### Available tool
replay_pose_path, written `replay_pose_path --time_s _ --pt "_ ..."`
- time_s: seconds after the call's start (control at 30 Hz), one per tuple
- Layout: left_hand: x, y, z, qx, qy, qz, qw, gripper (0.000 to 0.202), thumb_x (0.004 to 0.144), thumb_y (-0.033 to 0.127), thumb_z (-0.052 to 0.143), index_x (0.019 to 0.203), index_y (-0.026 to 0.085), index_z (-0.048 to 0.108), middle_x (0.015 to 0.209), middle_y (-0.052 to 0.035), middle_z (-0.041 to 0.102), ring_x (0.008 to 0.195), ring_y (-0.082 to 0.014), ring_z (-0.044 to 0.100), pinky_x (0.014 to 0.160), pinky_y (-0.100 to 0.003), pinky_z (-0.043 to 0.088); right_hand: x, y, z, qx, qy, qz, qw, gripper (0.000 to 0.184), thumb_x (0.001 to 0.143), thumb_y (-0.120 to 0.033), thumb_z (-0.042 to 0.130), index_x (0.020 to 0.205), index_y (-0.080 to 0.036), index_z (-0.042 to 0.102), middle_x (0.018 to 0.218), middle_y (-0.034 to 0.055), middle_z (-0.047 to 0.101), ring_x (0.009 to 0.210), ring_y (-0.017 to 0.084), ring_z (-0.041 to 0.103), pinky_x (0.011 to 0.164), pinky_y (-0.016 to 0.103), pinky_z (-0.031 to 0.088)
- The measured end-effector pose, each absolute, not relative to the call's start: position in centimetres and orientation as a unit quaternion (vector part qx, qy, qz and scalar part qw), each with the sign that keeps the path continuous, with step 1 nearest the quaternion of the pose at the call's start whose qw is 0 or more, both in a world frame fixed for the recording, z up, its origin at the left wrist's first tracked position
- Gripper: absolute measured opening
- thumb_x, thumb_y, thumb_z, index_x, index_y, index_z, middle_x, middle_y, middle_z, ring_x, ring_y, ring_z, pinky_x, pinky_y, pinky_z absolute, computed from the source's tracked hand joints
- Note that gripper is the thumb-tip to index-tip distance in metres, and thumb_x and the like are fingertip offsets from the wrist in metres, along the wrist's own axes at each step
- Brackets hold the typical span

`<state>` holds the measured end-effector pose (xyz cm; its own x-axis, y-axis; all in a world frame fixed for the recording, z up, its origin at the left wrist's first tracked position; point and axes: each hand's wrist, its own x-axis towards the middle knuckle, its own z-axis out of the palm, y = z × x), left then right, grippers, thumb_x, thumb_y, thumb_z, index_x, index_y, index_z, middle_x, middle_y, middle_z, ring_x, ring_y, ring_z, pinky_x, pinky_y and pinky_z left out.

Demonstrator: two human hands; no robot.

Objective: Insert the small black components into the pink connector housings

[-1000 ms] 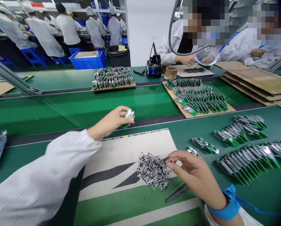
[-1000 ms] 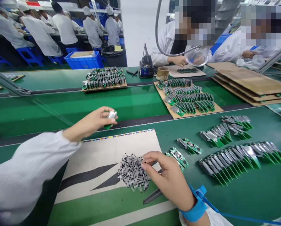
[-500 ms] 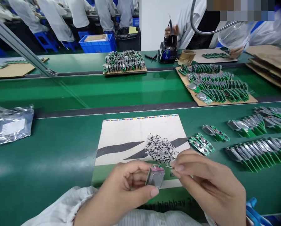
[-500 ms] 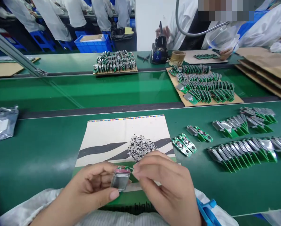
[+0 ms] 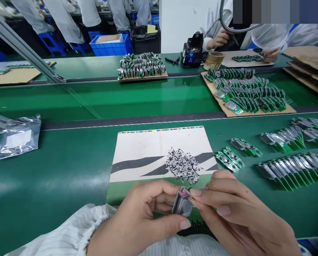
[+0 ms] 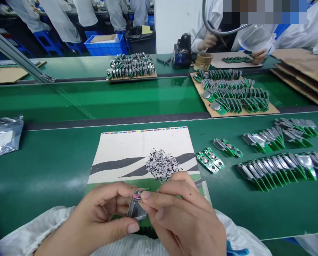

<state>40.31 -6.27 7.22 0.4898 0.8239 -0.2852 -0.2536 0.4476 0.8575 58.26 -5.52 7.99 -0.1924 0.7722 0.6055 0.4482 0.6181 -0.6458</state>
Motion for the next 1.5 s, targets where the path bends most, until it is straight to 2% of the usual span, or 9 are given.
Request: replay_pose_path --time_s 0.13,0.33,0.47,0.53,0.63,0.83,1.07,1.33,1.5 --pt "40.3 -6.1 7.4 0.391 0.371 0.352 0.766 0.021 0.077 0.014 0.075 0.094 0.022 0.067 0.083 0.0003 0.069 0.077 -0.0094 0.064 0.071 -0.017 0.054 58.3 -5.4 7.9 -0.408 -0.756 0.167 0.483 0.024 0.081 -0.006 0.055 0.080 -0.028 0.045 0.067 -0.0037 0.069 0.054 0.015 0.057 0.060 0.033 0.053" --pt "40.3 -6.2 7.2 0.392 0.366 0.354 0.766 0.021 0.077 0.014 0.075 0.094 0.022 0.067 0.085 0.0000 0.069 0.078 -0.0098 0.065 0.073 -0.019 0.054 58.2 -5.5 7.9 -0.422 -0.750 0.157 0.486 0.023 0.083 -0.009 0.055 0.079 -0.027 0.042 0.069 -0.0044 0.070 0.056 0.014 0.060 0.067 0.034 0.054" --pt "40.3 -6.2 7.2 0.396 0.376 0.350 0.761 0.021 0.077 0.015 0.075 0.095 0.022 0.067 0.085 -0.0003 0.069 0.078 -0.0099 0.065 0.072 -0.018 0.054 58.9 -5.0 7.9 -0.388 -0.784 0.163 0.457 0.025 0.082 -0.008 0.058 0.078 -0.027 0.042 0.073 -0.0042 0.072 0.058 0.013 0.063 0.063 0.030 0.055" --pt "40.3 -6.2 7.3 0.399 0.377 0.349 0.759 0.019 0.078 0.016 0.075 0.095 0.022 0.067 0.085 -0.0004 0.069 0.078 -0.0101 0.065 0.072 -0.018 0.055 59.4 -4.8 7.8 -0.371 -0.801 0.166 0.440 0.026 0.079 -0.007 0.062 0.083 -0.028 0.046 0.074 -0.0034 0.072 0.059 0.014 0.063 0.061 0.030 0.056" --pt "40.4 -6.3 7.4 0.398 0.375 0.354 0.759 0.018 0.078 0.016 0.075 0.093 0.021 0.066 0.083 -0.0005 0.069 0.077 -0.0106 0.065 0.070 -0.019 0.055 59.8 -4.8 7.7 -0.370 -0.800 0.174 0.440 0.028 0.077 -0.006 0.063 0.087 -0.028 0.051 0.072 -0.0027 0.070 0.057 0.015 0.062 0.056 0.030 0.056" --pt "40.4 -6.2 7.3 0.408 0.381 0.352 0.752 0.022 0.074 0.013 0.076 0.092 0.021 0.066 0.084 -0.0010 0.068 0.078 -0.0111 0.063 0.070 -0.018 0.054 59.5 -4.7 7.6 -0.366 -0.794 0.180 0.451 0.028 0.079 -0.005 0.062 0.087 -0.029 0.050 0.073 -0.0027 0.071 0.058 0.015 0.062 0.052 0.030 0.053" --pt "40.3 -6.2 7.2 0.450 0.395 0.331 0.729 0.019 0.077 0.013 0.072 0.092 0.021 0.065 0.082 -0.0005 0.063 0.079 -0.0120 0.059 0.071 -0.020 0.052 59.1 -5.0 6.9 -0.379 -0.755 0.219 0.488 0.030 0.082 -0.005 0.060 0.078 -0.026 0.040 0.072 -0.0027 0.069 0.057 0.014 0.061 0.047 0.027 0.048" --pt "40.1 -6.2 7.2 0.475 0.403 0.318 0.715 0.018 0.078 0.014 0.071 0.093 0.019 0.064 0.082 -0.0019 0.062 0.082 -0.0154 0.060 0.072 -0.024 0.053 58.9 -5.0 6.8 -0.373 -0.742 0.249 0.498 0.031 0.080 -0.002 0.060 0.080 -0.027 0.041 0.074 -0.0028 0.070 0.058 0.014 0.061 0.049 0.028 0.048" --pt "40.2 -6.1 7.4 0.497 0.415 0.320 0.691 0.016 0.078 0.017 0.072 0.093 0.018 0.067 0.082 -0.0028 0.066 0.082 -0.0158 0.063 0.072 -0.023 0.055 57.7 -5.4 6.2 -0.373 -0.640 0.316 0.592 0.034 0.079 0.004 0.056 0.085 -0.027 0.044 0.079 -0.0034 0.074 0.061 0.014 0.061 0.060 0.031 0.052"
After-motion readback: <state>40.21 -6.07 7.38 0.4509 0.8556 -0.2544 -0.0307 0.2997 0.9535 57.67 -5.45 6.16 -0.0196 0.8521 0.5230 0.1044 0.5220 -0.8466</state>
